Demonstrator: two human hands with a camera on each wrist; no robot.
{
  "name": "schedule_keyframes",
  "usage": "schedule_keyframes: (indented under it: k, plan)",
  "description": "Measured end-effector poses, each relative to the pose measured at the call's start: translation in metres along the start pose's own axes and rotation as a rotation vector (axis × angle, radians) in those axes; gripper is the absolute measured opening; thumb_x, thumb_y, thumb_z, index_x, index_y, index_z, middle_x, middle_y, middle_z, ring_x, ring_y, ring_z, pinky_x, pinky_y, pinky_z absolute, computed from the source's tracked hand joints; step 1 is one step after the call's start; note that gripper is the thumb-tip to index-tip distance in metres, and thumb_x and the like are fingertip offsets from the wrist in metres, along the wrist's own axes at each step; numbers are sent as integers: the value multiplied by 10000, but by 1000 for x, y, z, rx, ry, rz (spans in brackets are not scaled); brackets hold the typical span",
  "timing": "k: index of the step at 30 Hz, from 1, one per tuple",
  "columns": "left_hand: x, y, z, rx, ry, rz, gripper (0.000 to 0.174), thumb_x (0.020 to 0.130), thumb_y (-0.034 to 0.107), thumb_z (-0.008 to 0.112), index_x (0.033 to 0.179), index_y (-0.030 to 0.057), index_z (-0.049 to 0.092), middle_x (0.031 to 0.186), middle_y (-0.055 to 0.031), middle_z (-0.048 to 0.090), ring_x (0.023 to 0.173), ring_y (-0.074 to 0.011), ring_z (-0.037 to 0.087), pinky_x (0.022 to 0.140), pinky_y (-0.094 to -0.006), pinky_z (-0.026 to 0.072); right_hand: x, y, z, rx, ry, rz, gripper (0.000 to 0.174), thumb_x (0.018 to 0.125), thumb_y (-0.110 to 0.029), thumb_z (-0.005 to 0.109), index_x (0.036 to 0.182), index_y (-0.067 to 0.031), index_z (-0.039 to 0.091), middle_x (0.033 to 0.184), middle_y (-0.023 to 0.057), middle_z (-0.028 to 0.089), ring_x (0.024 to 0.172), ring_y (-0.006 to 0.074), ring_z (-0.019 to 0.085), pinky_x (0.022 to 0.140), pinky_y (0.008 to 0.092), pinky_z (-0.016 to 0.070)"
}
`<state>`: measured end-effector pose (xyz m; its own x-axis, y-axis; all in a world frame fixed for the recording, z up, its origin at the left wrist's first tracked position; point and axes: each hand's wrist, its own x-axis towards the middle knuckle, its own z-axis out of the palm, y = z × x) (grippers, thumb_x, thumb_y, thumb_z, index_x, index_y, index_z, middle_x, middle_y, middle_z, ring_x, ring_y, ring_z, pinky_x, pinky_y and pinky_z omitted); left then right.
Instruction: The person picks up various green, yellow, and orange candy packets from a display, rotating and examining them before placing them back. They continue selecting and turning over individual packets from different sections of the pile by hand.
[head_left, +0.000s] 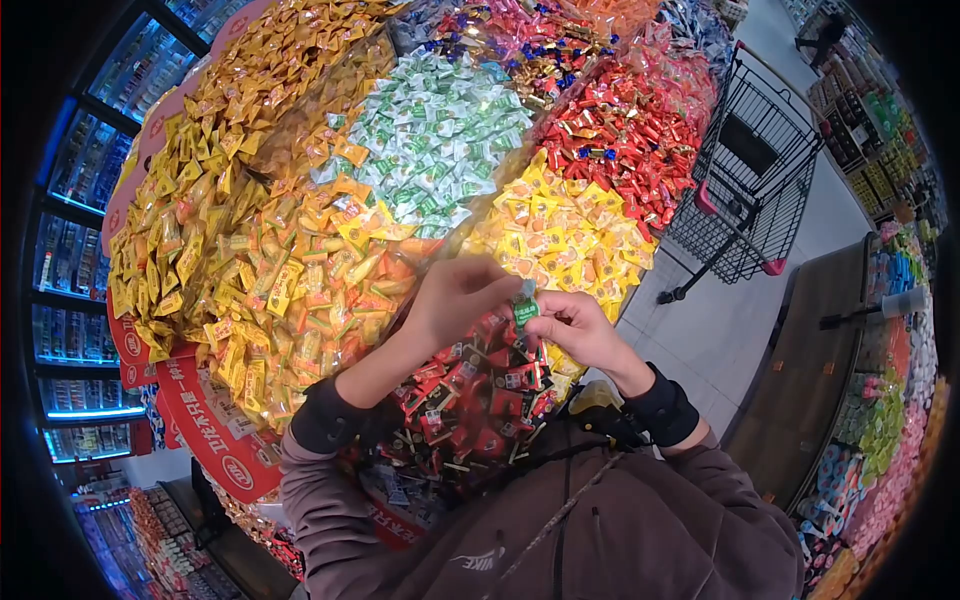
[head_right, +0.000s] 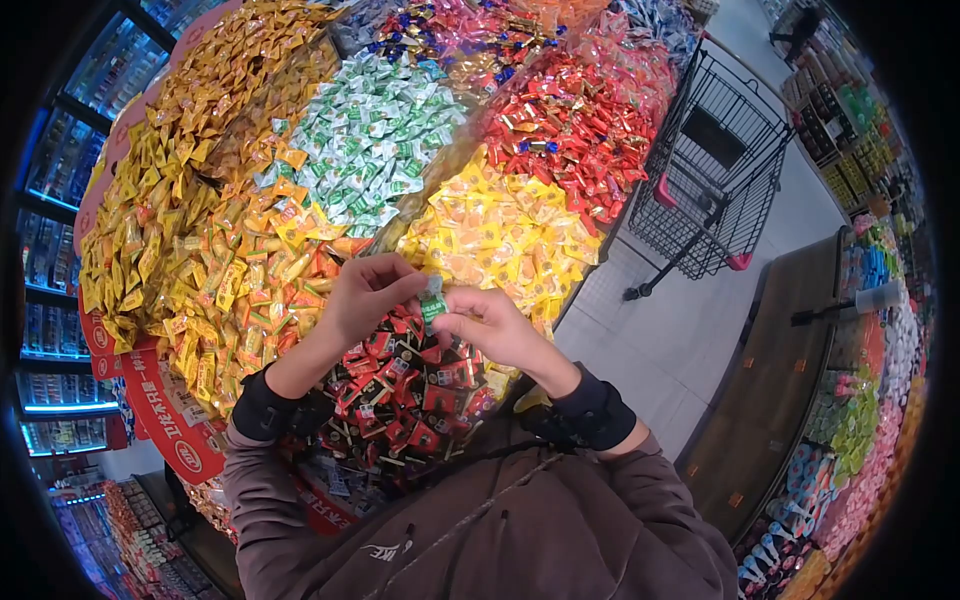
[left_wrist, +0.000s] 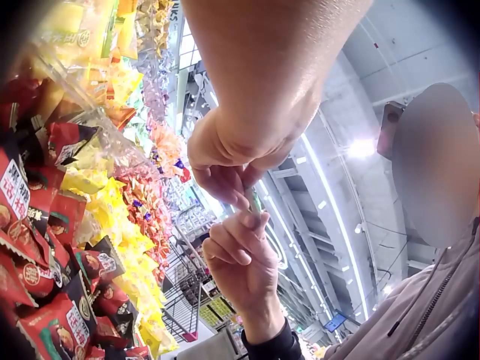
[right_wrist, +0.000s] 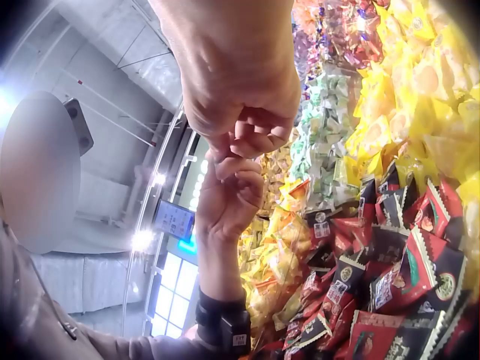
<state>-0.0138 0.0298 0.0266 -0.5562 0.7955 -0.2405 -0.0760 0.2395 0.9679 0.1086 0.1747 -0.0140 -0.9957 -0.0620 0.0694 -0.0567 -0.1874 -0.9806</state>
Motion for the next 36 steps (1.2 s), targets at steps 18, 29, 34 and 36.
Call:
schedule_keyframes:
  k: [18, 29, 34, 36]
  plan:
    - [1, -4, -1, 49, -3, 49, 207, 809, 210, 583, 744, 14, 593, 606, -11, 587, 560, -42, 548, 461, -179, 410, 0, 2, 2, -32, 11, -25, 108, 841, -115, 545, 836, -7, 544, 741, 3, 543, 690, 55, 509, 630, 219, 408]
    - [1, -3, -1, 51, -9, 40, 206, 812, 207, 578, 746, 12, 593, 608, -13, 589, 562, -43, 549, 464, -181, 420, 1, 6, 2, -33, 25, -10, 100, 829, -108, 561, 854, -13, 546, 762, -2, 532, 720, 54, 477, 658, 223, 396]
    - [1, -5, -1, 45, -11, 49, 207, 812, 205, 577, 738, 12, 589, 607, -14, 588, 560, -43, 547, 465, -184, 427, 1, 10, 0, -78, 13, -20, 104, 830, -109, 560, 861, -11, 545, 760, -4, 532, 710, 52, 479, 647, 220, 398]
    - [1, -5, -1, 47, -10, 52, 207, 812, 204, 576, 735, 12, 588, 606, -14, 588, 559, -43, 547, 465, -185, 429, 1, 8, 1, -51, 11, -21, 106, 831, -109, 558, 866, -10, 545, 763, -4, 533, 706, 50, 482, 643, 219, 401]
